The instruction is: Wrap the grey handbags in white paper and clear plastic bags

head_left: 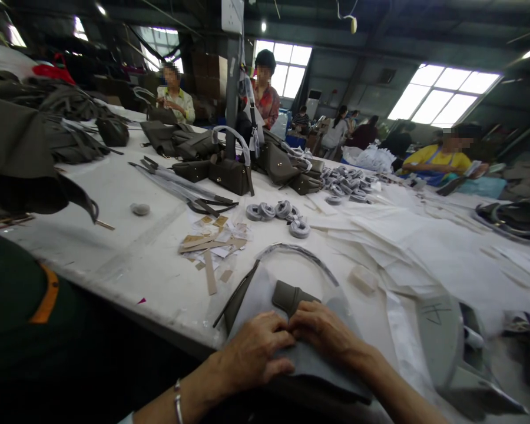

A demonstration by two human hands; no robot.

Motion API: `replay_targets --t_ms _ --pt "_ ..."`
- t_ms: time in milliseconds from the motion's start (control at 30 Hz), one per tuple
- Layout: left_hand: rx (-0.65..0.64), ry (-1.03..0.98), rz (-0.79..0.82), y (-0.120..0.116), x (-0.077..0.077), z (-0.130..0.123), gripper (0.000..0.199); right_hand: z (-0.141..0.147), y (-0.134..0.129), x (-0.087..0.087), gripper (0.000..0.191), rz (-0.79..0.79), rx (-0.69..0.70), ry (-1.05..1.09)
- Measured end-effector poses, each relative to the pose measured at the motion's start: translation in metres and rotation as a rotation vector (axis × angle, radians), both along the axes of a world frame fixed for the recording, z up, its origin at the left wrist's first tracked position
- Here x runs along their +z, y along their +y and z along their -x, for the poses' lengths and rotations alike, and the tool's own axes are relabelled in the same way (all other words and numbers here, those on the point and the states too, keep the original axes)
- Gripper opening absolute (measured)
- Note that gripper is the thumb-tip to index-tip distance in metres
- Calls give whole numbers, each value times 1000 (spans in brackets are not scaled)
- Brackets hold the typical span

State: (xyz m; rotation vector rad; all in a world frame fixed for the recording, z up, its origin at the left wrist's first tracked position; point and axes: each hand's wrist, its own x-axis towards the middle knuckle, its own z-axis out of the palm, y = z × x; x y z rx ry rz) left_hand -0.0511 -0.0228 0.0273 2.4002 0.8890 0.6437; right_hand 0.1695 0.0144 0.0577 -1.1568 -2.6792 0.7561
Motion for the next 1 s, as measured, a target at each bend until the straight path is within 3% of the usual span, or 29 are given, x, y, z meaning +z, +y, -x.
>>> replay_targets --t_ms 167,433,533,700,867,1000 --pt "-24 -8 -3 3 -9 -2 39 1 2 0 17 5 60 -5" --pt "-7 -87 35 0 -6 0 39 -5 -7 -8 18 94 52 221" --pt "-49 -99 -5 -2 -11 1 39 -3 -8 -7 15 138 42 283" --pt "-163 -58 -55 1 -12 4 56 -3 -1 -5 14 202 81 303" --pt "-171 5 -104 0 -11 4 47 0 -9 -16 14 116 -6 259" --pt "-141 47 -134 -1 -16 -1 36 12 -22 -22 15 14 -188 106"
